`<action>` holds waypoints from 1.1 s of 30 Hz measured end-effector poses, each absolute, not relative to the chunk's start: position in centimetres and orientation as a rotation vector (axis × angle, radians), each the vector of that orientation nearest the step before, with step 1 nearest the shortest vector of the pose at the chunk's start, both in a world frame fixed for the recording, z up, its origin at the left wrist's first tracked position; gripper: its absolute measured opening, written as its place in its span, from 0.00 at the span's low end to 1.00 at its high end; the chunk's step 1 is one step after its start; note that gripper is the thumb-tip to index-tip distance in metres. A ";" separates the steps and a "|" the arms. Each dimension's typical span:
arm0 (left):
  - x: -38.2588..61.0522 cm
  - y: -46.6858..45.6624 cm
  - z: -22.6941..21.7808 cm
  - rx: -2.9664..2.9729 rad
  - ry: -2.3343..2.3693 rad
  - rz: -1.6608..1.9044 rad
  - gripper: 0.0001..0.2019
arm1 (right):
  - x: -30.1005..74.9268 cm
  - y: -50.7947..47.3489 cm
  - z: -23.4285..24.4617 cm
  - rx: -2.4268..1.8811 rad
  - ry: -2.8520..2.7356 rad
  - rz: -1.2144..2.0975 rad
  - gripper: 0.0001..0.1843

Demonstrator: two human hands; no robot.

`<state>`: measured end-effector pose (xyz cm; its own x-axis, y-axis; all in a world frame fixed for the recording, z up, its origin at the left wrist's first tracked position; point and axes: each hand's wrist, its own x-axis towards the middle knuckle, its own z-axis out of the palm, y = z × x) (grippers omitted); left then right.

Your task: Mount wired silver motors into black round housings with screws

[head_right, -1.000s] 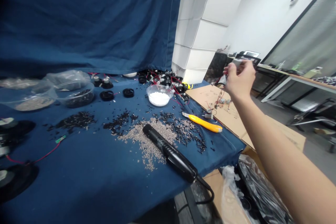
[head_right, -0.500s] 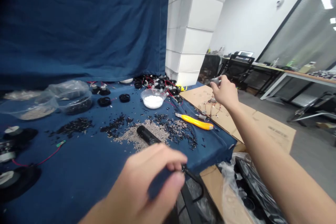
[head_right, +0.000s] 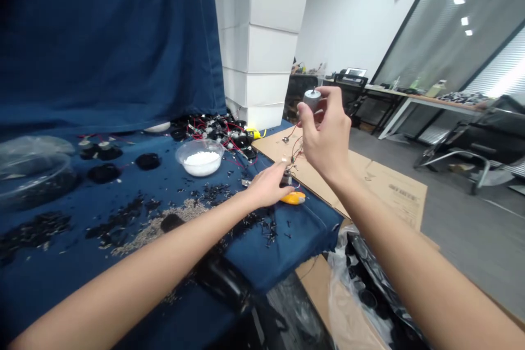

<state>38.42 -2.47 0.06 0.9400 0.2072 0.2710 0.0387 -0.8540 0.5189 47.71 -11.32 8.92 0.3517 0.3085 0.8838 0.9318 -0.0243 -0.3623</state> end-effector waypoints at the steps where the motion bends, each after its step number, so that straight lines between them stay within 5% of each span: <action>1: 39.3 -2.1 -0.4 2.555 0.199 0.441 0.25 | 47.7 -11.4 8.8 -1.545 -1.160 -0.729 0.08; 5: 41.0 -0.8 -1.8 2.517 0.211 0.425 0.12 | 48.5 -11.5 8.1 -1.504 -1.152 -0.677 0.08; 18: 43.0 -1.5 -2.3 2.383 -0.031 0.390 0.04 | 52.2 -10.8 6.5 -1.464 -1.089 -0.417 0.10; 33: 43.2 0.5 -0.5 2.057 -0.006 0.424 0.04 | 53.8 -9.9 7.9 -1.207 -1.080 -0.653 0.14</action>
